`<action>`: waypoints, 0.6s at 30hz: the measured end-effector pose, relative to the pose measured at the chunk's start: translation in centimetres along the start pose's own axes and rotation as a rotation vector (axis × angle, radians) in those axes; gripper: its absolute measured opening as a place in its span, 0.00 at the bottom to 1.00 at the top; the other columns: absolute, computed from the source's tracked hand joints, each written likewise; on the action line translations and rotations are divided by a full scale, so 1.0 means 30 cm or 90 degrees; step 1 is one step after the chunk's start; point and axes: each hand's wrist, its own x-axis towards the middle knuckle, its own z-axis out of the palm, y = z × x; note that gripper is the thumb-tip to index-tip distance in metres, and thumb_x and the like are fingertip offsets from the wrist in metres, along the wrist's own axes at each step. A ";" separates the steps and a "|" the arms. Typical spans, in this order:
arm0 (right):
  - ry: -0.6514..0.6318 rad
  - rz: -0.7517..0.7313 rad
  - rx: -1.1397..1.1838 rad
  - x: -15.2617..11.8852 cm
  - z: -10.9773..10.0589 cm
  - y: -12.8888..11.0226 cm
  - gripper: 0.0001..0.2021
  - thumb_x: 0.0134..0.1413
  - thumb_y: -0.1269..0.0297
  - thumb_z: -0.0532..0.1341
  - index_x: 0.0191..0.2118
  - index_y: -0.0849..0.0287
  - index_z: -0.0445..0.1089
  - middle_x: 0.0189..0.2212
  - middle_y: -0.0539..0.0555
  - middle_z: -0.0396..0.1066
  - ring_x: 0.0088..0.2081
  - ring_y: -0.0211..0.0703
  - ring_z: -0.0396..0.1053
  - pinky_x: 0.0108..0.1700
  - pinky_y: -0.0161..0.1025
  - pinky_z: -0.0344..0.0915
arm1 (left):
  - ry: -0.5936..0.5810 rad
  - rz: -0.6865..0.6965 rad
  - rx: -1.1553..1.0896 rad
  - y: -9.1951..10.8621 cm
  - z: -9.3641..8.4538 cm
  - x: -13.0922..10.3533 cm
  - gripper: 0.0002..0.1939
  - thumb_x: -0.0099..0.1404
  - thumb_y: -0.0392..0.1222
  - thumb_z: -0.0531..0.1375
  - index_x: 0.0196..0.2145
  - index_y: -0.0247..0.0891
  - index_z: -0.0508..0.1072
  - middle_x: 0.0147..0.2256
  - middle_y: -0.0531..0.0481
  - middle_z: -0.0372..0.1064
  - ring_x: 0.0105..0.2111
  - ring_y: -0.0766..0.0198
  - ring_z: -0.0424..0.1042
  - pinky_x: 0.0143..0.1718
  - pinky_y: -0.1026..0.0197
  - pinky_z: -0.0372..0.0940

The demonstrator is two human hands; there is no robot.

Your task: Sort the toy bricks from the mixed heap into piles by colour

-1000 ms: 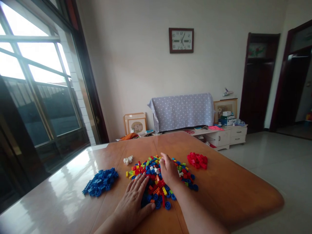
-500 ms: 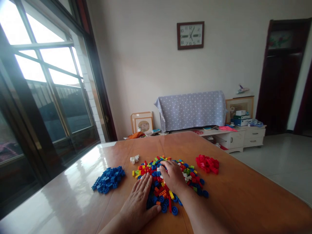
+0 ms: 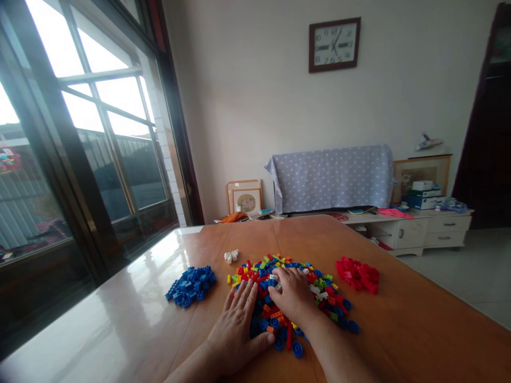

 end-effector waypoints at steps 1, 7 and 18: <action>0.003 0.003 0.000 0.000 0.000 -0.001 0.11 0.53 0.63 0.64 0.44 0.54 0.71 0.42 0.54 0.75 0.46 0.51 0.68 0.52 0.46 0.60 | 0.002 -0.001 0.002 0.001 -0.001 0.001 0.51 0.63 0.71 0.52 0.72 0.44 0.37 0.72 0.46 0.34 0.71 0.41 0.37 0.68 0.35 0.42; 0.001 0.007 -0.003 0.008 0.001 -0.007 0.07 0.55 0.65 0.62 0.41 0.52 0.73 0.39 0.52 0.76 0.45 0.51 0.69 0.50 0.47 0.61 | 0.009 0.007 -0.003 0.006 -0.007 0.007 0.51 0.63 0.70 0.54 0.72 0.46 0.38 0.71 0.45 0.38 0.70 0.40 0.39 0.67 0.33 0.45; 0.083 0.000 0.047 0.018 -0.028 -0.019 0.12 0.65 0.59 0.57 0.48 0.54 0.73 0.44 0.55 0.77 0.46 0.52 0.71 0.52 0.48 0.63 | 0.008 0.019 -0.024 0.010 -0.023 0.008 0.53 0.60 0.73 0.56 0.72 0.48 0.39 0.71 0.46 0.41 0.70 0.39 0.40 0.67 0.30 0.44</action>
